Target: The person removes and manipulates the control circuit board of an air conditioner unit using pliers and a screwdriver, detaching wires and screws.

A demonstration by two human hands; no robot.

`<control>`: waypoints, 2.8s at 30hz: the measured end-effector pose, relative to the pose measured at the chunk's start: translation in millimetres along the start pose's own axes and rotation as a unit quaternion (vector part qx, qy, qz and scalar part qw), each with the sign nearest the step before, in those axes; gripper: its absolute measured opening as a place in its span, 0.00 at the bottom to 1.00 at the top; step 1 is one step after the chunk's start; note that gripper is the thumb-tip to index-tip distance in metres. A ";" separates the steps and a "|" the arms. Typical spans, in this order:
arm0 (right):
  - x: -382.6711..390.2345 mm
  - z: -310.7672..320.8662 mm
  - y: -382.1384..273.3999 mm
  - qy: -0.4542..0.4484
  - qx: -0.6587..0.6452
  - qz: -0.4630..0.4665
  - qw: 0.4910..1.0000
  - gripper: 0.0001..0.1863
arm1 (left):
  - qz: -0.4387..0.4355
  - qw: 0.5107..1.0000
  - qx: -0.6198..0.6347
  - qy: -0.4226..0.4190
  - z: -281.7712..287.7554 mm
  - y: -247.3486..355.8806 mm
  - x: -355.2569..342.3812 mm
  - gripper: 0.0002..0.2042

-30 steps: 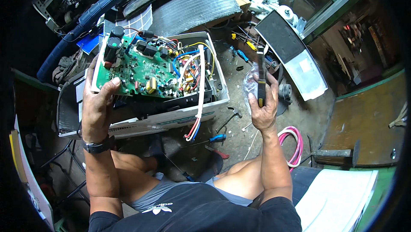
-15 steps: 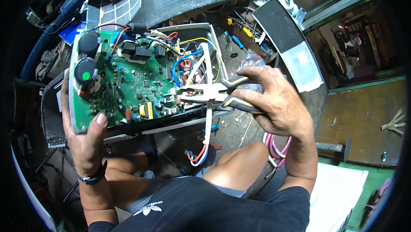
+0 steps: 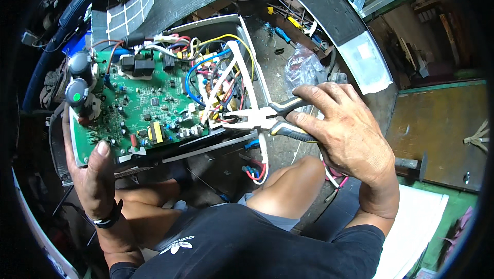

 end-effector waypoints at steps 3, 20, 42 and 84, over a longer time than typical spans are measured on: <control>4.2 1.6 -4.2 -0.007 0.018 -0.006 1.000 0.19 | -0.005 0.999 0.046 -0.019 -2.3 -1.1 -0.5 0.52; 29.6 -16.4 10.7 0.077 -0.017 0.035 0.996 0.13 | -0.044 0.997 0.063 -0.010 -5.6 0.2 12.3 0.52; 12.4 -23.2 17.2 -0.004 -0.017 0.043 0.999 0.14 | 0.021 0.996 0.035 0.076 9.7 -13.0 22.8 0.55; -40.8 31.8 -81.9 -0.155 0.197 0.124 0.960 0.12 | 0.021 0.989 0.131 -0.060 0.7 5.4 13.3 0.48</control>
Point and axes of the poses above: each hand's wrist, its own x-axis away from the middle knuckle, its own z-axis out of the back of the hand, y = z × x, the point moved 3 cm from there along -x, towards the middle knuckle, and after that the axes turned 7 degrees about y, right-handed, at the moved point
